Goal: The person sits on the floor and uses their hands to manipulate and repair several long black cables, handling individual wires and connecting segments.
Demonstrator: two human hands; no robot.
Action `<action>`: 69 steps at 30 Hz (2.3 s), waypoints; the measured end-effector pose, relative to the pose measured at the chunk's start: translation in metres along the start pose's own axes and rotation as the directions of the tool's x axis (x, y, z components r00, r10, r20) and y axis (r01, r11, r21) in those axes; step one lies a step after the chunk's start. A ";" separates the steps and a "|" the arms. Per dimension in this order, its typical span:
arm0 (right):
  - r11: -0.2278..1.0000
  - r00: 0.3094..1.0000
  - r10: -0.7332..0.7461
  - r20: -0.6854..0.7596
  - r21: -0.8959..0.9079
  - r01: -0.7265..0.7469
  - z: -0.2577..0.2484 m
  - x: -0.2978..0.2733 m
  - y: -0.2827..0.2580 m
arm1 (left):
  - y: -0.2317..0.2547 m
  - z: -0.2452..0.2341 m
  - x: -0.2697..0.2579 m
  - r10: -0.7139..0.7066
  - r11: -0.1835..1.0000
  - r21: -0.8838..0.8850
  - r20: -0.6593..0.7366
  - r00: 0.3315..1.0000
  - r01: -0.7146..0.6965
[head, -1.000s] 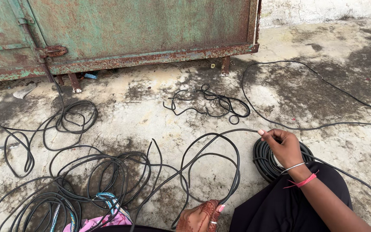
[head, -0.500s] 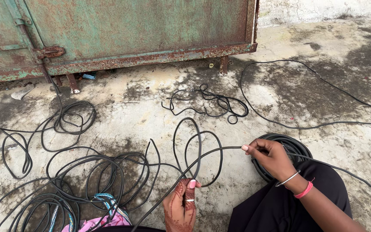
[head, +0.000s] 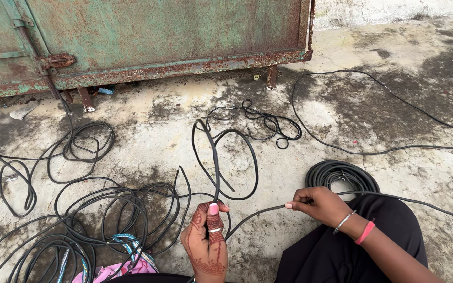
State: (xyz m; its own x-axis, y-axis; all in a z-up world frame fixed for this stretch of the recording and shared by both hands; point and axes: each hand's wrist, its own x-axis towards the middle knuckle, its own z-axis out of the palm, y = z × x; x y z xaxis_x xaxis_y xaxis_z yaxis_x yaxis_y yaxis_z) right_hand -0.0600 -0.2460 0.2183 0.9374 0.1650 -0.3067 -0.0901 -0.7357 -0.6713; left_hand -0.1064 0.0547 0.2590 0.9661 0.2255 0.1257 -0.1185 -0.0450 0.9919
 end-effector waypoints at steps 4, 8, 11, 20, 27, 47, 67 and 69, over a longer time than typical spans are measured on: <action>0.965 0.980 0.092 -0.179 -0.229 -0.132 0.010 0.023 0.000 | -0.024 0.003 -0.012 0.236 0.958 0.132 0.131 0.963 -0.253; 0.993 0.892 -0.056 -0.448 -0.116 0.004 -0.005 0.058 0.014 | -0.065 0.006 -0.029 0.262 0.861 0.250 0.530 0.807 -0.443; 0.990 0.877 0.109 -0.468 0.133 -0.052 -0.022 0.087 0.025 | -0.104 0.006 -0.041 0.325 0.679 0.245 0.745 0.582 -0.692; 0.901 0.861 -0.159 -0.483 0.285 0.327 -0.051 0.086 0.056 | -0.162 0.018 0.012 -0.557 0.822 0.134 -0.009 0.830 0.553; 0.908 0.934 -0.127 -0.334 0.339 0.244 -0.022 0.054 0.045 | -0.203 -0.024 0.081 -0.174 0.886 -0.463 -0.273 0.946 0.030; 0.988 0.988 -0.109 0.111 0.123 0.095 0.009 0.056 0.030 | -0.125 0.001 0.004 0.018 0.391 0.915 0.097 0.995 -0.096; 0.968 0.991 -0.072 -0.109 -0.248 0.043 -0.003 0.034 -0.006 | -0.108 -0.049 0.007 -0.027 0.785 0.572 0.414 0.910 -0.237; 0.971 0.986 -0.030 -0.164 -0.241 -0.011 -0.012 0.034 -0.008 | -0.129 -0.056 -0.001 0.160 0.814 0.439 0.462 0.872 -0.381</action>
State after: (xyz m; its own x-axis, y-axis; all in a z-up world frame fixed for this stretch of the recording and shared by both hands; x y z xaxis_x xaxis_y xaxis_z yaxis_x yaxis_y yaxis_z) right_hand -0.0232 -0.2425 0.2211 0.9822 0.0765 -0.1716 -0.0168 -0.8740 -0.4857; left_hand -0.1048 0.1153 0.1321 0.9298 -0.2601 0.2605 -0.3643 -0.5496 0.7518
